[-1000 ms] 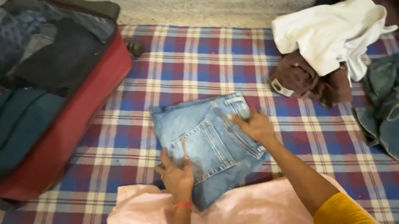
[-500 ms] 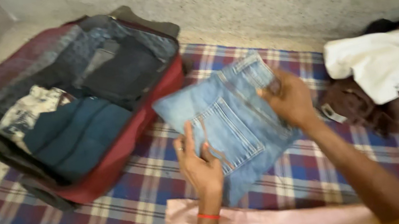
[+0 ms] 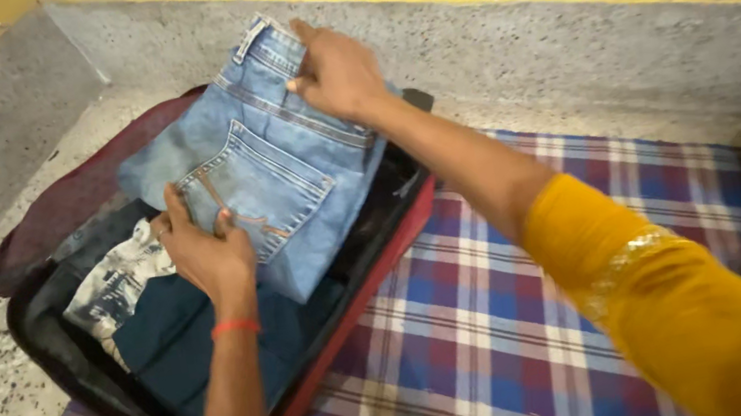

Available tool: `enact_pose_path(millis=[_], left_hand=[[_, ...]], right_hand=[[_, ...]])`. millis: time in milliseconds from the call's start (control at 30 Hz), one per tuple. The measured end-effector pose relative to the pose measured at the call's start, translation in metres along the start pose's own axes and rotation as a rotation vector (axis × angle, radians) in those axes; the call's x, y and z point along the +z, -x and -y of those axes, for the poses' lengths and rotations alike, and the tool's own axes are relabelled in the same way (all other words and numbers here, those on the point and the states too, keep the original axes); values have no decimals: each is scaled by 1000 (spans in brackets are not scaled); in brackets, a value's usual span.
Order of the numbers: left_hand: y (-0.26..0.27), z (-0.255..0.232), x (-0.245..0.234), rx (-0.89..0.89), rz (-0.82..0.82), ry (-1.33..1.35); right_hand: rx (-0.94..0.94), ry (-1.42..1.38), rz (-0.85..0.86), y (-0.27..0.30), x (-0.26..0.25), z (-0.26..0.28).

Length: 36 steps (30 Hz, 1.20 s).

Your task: The person folds a pair of light blue jeans and a white long-sleeved shirt on a plaid mattress. The jeans are folded into a compact rectangle and placed into an open suitcase. The white shirt is then folded in a similar manner.

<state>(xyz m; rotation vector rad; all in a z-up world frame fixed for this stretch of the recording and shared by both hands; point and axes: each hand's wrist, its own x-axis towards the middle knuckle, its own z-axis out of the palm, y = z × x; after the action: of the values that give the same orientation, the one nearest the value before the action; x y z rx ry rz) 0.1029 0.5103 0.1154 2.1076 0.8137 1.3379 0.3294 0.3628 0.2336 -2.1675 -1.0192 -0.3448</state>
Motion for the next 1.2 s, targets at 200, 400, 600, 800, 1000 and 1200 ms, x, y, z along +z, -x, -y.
enact_pose_path(millis=[200, 400, 600, 800, 1000, 1200], left_hand=[[4, 71, 63, -269, 303, -405], [-30, 56, 51, 437, 427, -746], [-31, 83, 57, 117, 668, -532], [-62, 107, 73, -128, 991, -467], [-54, 106, 70, -143, 929, -507], [7, 56, 71, 27, 820, -559]], right_hand=[[-84, 587, 316, 39, 122, -59], [-72, 563, 431, 42, 156, -81], [-44, 518, 239, 44, 148, -67], [-334, 416, 376, 59, 128, -63], [-124, 536, 657, 60, 138, -55], [-143, 517, 603, 68, 127, -59]])
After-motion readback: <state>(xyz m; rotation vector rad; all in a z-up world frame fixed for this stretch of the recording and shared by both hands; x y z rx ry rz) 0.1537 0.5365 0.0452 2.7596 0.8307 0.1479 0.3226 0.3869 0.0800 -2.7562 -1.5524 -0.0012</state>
